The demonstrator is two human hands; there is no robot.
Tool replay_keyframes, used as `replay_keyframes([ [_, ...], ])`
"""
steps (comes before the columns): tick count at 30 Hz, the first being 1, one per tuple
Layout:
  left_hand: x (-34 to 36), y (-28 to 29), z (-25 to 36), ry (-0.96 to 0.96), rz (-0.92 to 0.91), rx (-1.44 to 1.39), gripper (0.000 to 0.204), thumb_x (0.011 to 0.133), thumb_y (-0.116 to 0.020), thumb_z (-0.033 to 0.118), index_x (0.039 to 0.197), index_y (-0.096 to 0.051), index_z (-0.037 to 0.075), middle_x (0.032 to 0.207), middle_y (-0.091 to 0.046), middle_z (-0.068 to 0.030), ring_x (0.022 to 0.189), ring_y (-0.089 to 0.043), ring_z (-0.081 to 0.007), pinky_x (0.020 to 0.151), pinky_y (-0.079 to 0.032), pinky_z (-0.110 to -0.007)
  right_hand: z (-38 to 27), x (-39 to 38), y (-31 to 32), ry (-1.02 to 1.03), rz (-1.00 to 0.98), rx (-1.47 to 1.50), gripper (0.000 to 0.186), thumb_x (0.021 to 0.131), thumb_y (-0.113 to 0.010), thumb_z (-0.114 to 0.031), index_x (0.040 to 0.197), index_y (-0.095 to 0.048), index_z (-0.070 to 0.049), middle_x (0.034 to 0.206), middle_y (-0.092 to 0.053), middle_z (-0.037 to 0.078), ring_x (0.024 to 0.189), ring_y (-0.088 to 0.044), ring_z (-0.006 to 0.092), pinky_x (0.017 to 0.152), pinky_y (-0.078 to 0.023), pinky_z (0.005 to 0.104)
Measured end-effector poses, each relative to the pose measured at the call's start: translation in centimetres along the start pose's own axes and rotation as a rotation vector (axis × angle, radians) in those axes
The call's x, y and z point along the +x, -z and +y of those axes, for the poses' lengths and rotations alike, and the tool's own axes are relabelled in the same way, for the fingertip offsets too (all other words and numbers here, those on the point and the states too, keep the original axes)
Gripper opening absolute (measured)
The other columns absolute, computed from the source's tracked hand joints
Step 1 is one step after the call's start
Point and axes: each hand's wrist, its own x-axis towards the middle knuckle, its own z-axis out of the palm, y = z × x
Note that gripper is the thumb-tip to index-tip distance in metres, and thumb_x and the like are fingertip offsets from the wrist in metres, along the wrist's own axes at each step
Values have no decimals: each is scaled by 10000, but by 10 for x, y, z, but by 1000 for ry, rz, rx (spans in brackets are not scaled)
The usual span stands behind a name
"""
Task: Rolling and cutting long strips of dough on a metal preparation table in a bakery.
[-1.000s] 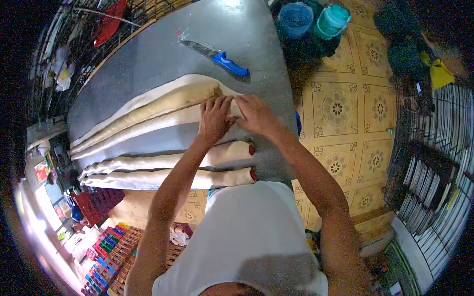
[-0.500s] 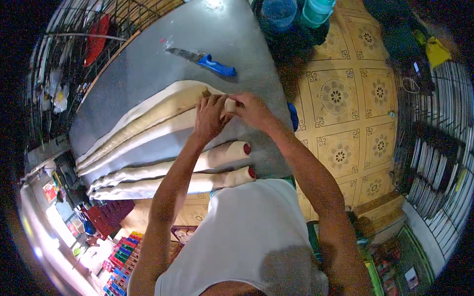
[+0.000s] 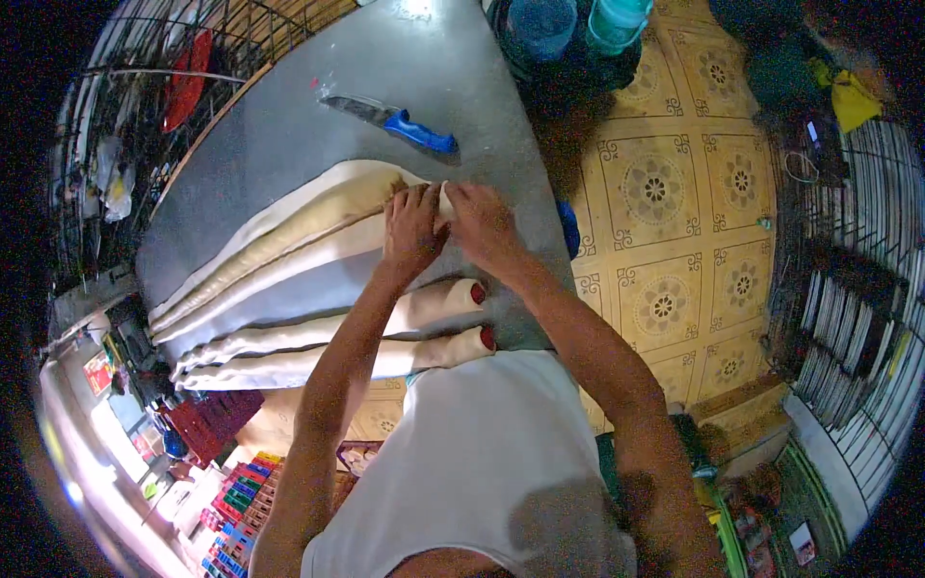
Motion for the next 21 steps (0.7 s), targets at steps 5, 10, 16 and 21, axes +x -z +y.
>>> replay_keyframes([
  [5, -8, -7, 4, -58, 116, -101, 721, 846, -796, 197, 1491, -506, 60, 1374, -597, -183, 1270, -550, -403, 1131, -401, -523, -2, 11, 13, -28, -178, -86, 462, 916, -722, -258, 1293, -607, -18, 1262, -630, 200, 1081, -640, 431, 926, -539, 534],
  [10, 14, 1, 3, -57, 75, -92, 597, 839, -781, 169, 1393, -590, 57, 1332, -640, -182, 1216, -603, -401, 1110, -426, -546, 17, 17, 21, -56, -266, 160, 383, 948, -652, -214, 1283, -615, -31, 1236, -629, 214, 1088, -630, 452, 941, -531, 525],
  [16, 59, -7, 26, 50, -297, 228, 227, 801, -783, 197, 1007, -760, 104, 1012, -737, -121, 1075, -692, -343, 974, -504, -451, 28, 85, 20, 48, 140, 7, 530, 894, -715, -213, 1376, -593, -29, 1249, -637, 249, 1149, -631, 443, 929, -536, 547],
  [21, 51, 2, 33, -69, -279, 366, 237, 784, -791, 221, 975, -761, 85, 1030, -735, -130, 1089, -673, -338, 950, -504, -483, 26, 151, 4, 53, 18, 39, 623, 864, -719, -168, 1446, -550, -26, 1286, -640, 241, 1220, -596, 442, 1048, -492, 501],
])
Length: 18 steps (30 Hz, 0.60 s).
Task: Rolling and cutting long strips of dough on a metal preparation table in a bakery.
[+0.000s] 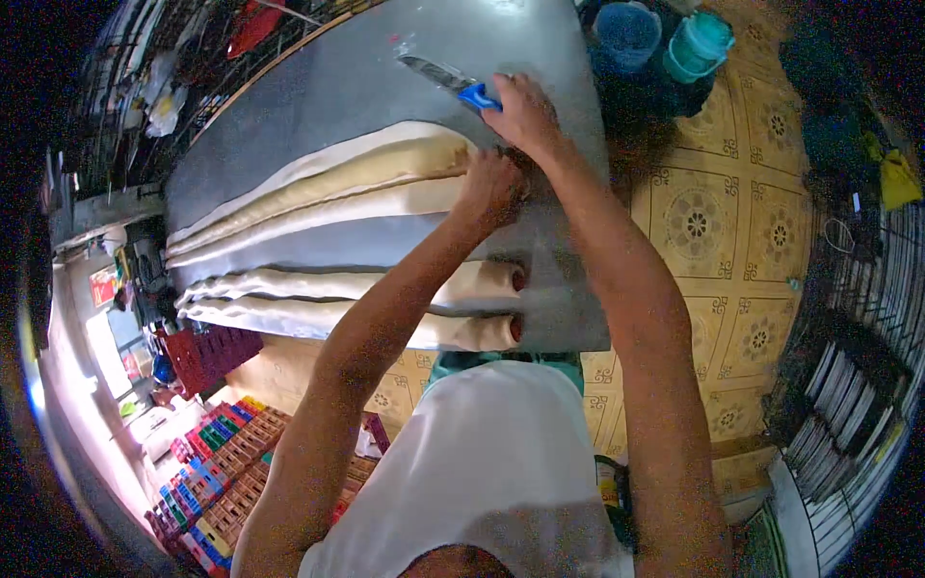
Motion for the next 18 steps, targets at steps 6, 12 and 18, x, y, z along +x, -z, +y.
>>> replay_keyframes([
  [6, -93, -37, -19, 15, 666, -512, 694, 832, -773, 225, 1467, -556, 49, 1450, -581, -228, 1367, -533, -422, 1187, -339, -594, -24, 21, -26, -116, -327, -273, 650, 886, -725, -228, 1476, -516, -52, 1252, -671, 234, 1187, -643, 431, 1019, -518, 513],
  [12, -312, -118, 2, 383, 768, -856, 760, 821, -745, 61, 1530, -473, 44, 1448, -551, -243, 1370, -502, -432, 1174, -366, -582, -36, -40, -10, -419, -267, 654, 437, 961, -671, -250, 1357, -598, -82, 923, -653, 80, 808, -629, 196, 712, -513, 343],
  [18, -494, -254, 5, 776, 733, -1004, 611, 892, -688, 7, 1480, -525, 27, 1346, -623, -232, 1253, -605, -389, 1076, -488, -470, -182, -203, -19, -488, -255, 970, 206, 1030, -667, -264, 1092, -621, -73, 807, -650, 45, 708, -660, 165, 627, -546, 301],
])
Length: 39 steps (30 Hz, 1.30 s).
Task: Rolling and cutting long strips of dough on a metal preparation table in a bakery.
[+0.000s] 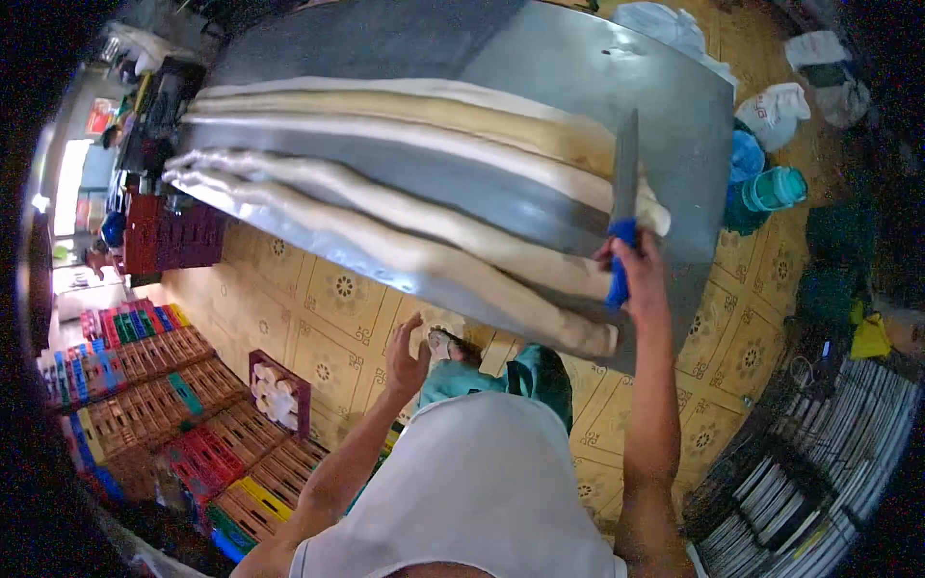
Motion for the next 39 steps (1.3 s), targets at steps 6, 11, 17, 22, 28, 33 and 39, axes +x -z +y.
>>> replay_keyframes([
  [6, -55, 81, -114, 254, -47, -309, 362, 1003, -653, 39, 1364, -630, 31, 1075, -759, -136, 966, -739, -220, 858, -591, -340, 54, -115, -216, -398, -386, 416, 274, 1036, -683, -358, 1083, -625, -94, 886, -650, 68, 817, -661, 217, 741, -553, 378],
  [11, -64, 157, -148, 396, -24, -506, 311, 1030, -668, 104, 1330, -630, 31, 1141, -750, -116, 1009, -715, -184, 861, -570, -306, 86, -149, -361, -420, -763, 924, 317, 1066, -604, -428, 1094, -592, -113, 762, -466, 20, 695, -497, 167, 650, -404, 323],
  [17, -88, 243, -171, 369, 223, -698, 400, 1056, -652, 121, 1433, -563, 20, 1178, -717, -80, 1071, -648, -131, 941, -530, -294, 77, -171, -494, -486, -1102, 974, 327, 1083, -565, -428, 1061, -564, -102, 692, -377, -14, 620, -413, 128, 621, -350, 309],
  [22, -91, 294, -167, 397, 308, -760, 412, 1054, -644, 103, 1447, -555, 18, 1193, -707, -81, 1105, -649, -149, 969, -524, -311, 79, -165, -565, -601, -1178, 897, 315, 1073, -584, -417, 1038, -577, -104, 676, -387, -8, 604, -397, 130, 599, -355, 322],
  [28, -63, 324, -182, 415, 354, -668, 404, 1044, -646, 90, 1435, -569, 24, 1208, -713, -97, 1115, -663, -177, 984, -525, -330, 98, -134, -621, -732, -1214, 850, 293, 1090, -550, -375, 1030, -560, -88, 688, -380, -13, 621, -396, 122, 607, -347, 299],
  [33, -32, 326, -229, 510, 286, -596, 402, 1048, -660, 110, 1436, -580, 37, 1214, -717, -110, 1117, -668, -193, 985, -534, -343, 113, -91, -652, -787, -1217, 681, 277, 1063, -595, -338, 1053, -600, -61, 763, -477, 23, 667, -440, 137, 649, -404, 297],
  [39, 38, 344, -258, 516, 206, -557, 363, 1045, -648, 99, 1394, -599, 14, 1149, -728, -131, 1039, -698, -221, 911, -564, -350, 88, -29, -695, -428, -958, -76, 306, 1037, -617, -181, 1289, -623, -7, 947, -697, 108, 800, -701, 184, 609, -586, 354],
])
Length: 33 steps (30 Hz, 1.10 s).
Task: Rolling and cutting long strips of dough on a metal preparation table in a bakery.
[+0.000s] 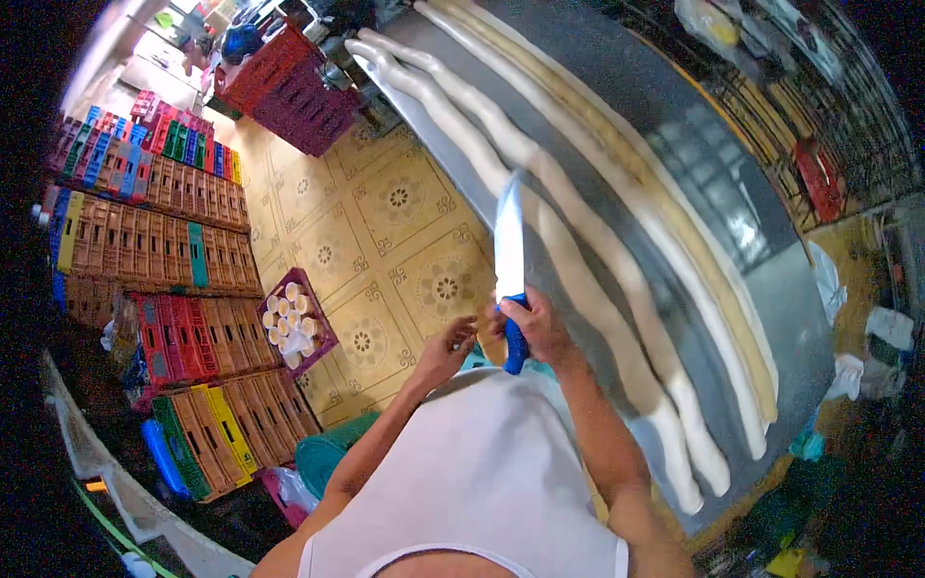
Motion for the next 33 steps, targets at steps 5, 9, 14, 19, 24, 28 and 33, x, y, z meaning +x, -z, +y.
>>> replay_keyframes([
  [5, 78, 9, 3, -30, -84, 56, 359, 1025, -653, 91, 1371, -609, 5, 1121, -739, -152, 1013, -726, -239, 886, -591, -351, -18, 56, 60, 108, 262, -339, 190, 1066, -603, -193, 1215, -608, -75, 847, -671, 50, 664, -643, 134, 569, -547, 298],
  [9, 152, 50, 28, -44, -201, 31, 398, 1043, -642, 116, 1427, -582, 29, 1153, -697, -65, 1038, -659, -166, 919, -549, -330, -53, 94, 64, 129, 440, -359, 131, 1069, -588, -198, 1085, -553, -73, 824, -667, 55, 643, -637, 136, 560, -542, 300],
  [14, 326, 152, 2, -193, -46, 4, 447, 1063, -624, 119, 1498, -538, 59, 1197, -683, -66, 1045, -642, -146, 937, -548, -333, -103, 180, 55, 63, 433, -240, 153, 1065, -575, -142, 1184, -502, -79, 832, -665, 71, 641, -635, 127, 538, -532, 289],
  [19, 569, 271, 89, -240, 210, -133, 478, 1081, -575, 72, 1546, -466, 44, 1251, -672, -75, 1049, -616, -144, 949, -527, -292, -128, 300, 63, 59, 598, -594, 461, 1062, -577, -151, 1505, -450, -130, 903, -724, 105, 668, -682, 186, 617, -587, 360],
  [24, 812, 374, 137, -384, 466, 95, 686, 1049, -646, 178, 1633, -303, 66, 1502, -538, -238, 1324, -584, -312, 1093, -498, -410, -236, 466, 24, 3, 502, -1143, 736, 1005, -524, -46, 1686, -260, -138, 1488, -573, 293, 1218, -660, 455, 1035, -521, 490],
  [28, 956, 420, 154, -358, 539, 380, 755, 1043, -613, 397, 1660, -275, 122, 1643, -357, -304, 1507, -393, -453, 1226, -355, -524, -290, 610, 25, 38, 382, -1324, 705, 1015, -538, -76, 1672, -286, -118, 1546, -492, 313, 1380, -523, 485, 1134, -445, 514],
  [33, 1032, 428, 142, -375, 772, 791, 742, 1027, -538, 559, 1647, -371, 187, 1668, -363, -242, 1542, -344, -414, 1274, -239, -542, -340, 793, 29, 214, 311, -1630, 725, 1022, -560, -130, 1681, -275, -235, 904, -699, 300, 833, -693, 503, 763, -553, 587],
])
